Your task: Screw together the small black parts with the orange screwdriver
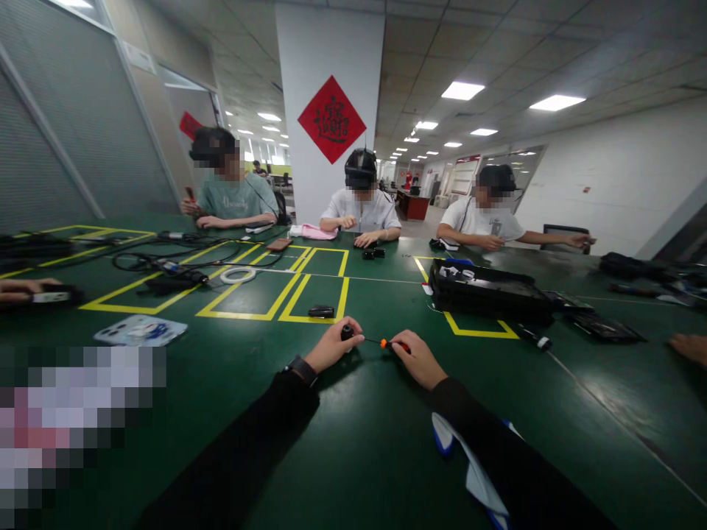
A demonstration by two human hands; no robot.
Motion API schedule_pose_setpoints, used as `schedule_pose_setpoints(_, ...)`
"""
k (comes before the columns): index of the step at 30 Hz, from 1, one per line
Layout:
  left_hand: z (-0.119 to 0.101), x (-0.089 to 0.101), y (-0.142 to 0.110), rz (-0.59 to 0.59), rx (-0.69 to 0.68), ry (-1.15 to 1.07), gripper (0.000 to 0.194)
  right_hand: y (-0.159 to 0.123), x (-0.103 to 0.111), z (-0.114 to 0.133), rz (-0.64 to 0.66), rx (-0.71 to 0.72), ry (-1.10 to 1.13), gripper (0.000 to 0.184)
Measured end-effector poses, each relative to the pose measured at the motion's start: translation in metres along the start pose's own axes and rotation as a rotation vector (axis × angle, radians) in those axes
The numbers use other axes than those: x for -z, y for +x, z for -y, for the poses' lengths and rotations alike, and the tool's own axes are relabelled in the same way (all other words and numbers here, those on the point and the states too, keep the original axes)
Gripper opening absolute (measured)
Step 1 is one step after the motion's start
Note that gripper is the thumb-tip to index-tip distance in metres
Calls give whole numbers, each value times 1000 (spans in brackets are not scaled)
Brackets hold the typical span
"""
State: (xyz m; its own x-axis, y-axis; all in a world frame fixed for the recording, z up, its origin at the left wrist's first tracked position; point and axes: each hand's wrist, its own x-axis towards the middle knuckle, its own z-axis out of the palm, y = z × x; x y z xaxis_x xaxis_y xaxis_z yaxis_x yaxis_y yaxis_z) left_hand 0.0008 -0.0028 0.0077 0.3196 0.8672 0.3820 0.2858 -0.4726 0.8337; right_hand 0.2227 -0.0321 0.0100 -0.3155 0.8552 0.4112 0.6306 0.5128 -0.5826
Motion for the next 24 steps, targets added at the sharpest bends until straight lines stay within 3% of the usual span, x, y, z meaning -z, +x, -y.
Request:
schedule_pose_setpoints(4, 1, 1, 0, -4, 8, 31, 24, 0, 0, -3, -27, 25, -3, 11)
schedule_pose_setpoints(11, 1, 0, 0, 30, -2, 44, 26, -1, -1, -3, -1, -13, 20, 20)
schedule_pose_setpoints(24, 0, 1, 0, 32, 7, 37, 27, -1, 0, 1, -25, 31, -23, 17)
